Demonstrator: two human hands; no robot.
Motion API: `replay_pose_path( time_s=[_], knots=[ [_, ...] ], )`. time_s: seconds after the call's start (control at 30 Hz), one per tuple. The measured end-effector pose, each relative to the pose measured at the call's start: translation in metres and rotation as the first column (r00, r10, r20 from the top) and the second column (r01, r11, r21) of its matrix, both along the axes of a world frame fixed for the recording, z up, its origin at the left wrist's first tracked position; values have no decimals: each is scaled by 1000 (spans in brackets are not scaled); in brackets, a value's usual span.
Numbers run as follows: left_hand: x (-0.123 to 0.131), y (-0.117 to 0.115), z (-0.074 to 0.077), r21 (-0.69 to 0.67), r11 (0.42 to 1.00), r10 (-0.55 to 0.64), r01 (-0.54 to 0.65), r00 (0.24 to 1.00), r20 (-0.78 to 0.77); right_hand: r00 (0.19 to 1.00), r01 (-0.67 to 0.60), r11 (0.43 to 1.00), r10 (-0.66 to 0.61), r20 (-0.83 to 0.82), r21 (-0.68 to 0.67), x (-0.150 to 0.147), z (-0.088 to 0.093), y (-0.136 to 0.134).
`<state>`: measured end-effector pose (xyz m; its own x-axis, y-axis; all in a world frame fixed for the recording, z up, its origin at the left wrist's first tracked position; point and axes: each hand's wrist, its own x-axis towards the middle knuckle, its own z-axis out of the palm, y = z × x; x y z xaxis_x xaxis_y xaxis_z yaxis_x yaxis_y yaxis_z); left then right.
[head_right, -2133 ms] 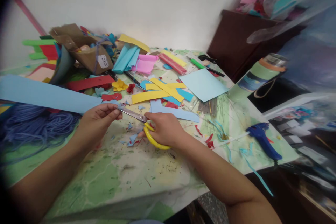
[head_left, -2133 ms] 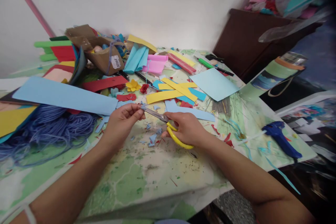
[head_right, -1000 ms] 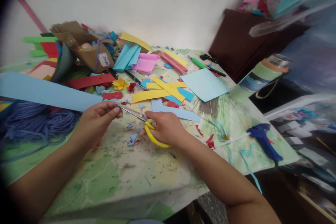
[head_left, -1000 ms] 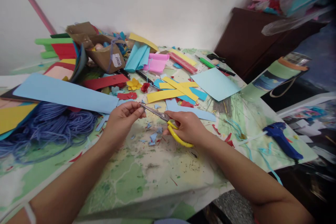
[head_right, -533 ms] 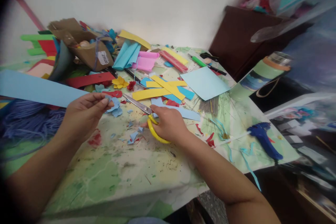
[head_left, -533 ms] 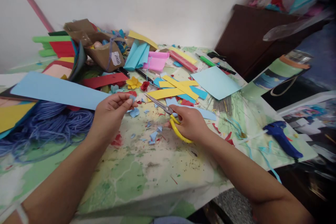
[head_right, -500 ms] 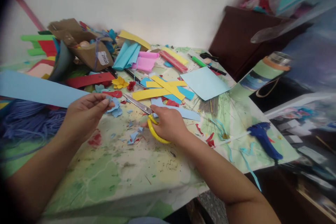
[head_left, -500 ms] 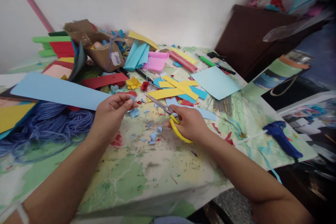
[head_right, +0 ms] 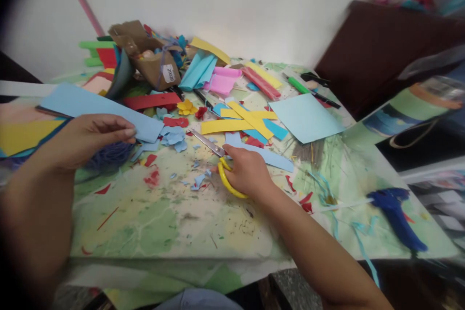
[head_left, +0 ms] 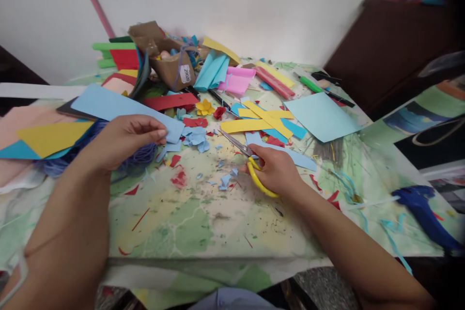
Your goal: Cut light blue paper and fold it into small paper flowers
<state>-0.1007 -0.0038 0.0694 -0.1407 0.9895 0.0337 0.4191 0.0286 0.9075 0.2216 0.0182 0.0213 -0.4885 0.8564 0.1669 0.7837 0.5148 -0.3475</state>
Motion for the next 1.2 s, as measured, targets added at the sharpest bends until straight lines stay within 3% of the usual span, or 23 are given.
replay_pose_path(
  time_s=[0.13, 0.3, 0.67, 1.0, 1.2],
  knots=[
    [-26, -6, -8, -61, 994, -93, 89, 993, -67, 1000, 17, 1000, -18, -7, -20, 1, -2, 3],
    [-32, -7, -10, -125, 986, -121, 113, 991, -58, 999, 32, 999, -32, -4, -24, 1, -5, 4],
    [-22, 2, -23, -241, 961, -164, 137, 982, -94, 997, 68, 998, -68, 25, 4, 1, 3, 4],
    [3, 2, -22, -163, 986, -26, -18, 964, -265, 981, 190, 981, -188, -53, 45, 10, 6, 13],
    [17, 1, -23, -95, 995, -52, 11, 897, -438, 963, 248, 967, -240, -124, 58, 13, 5, 18]
  ],
)
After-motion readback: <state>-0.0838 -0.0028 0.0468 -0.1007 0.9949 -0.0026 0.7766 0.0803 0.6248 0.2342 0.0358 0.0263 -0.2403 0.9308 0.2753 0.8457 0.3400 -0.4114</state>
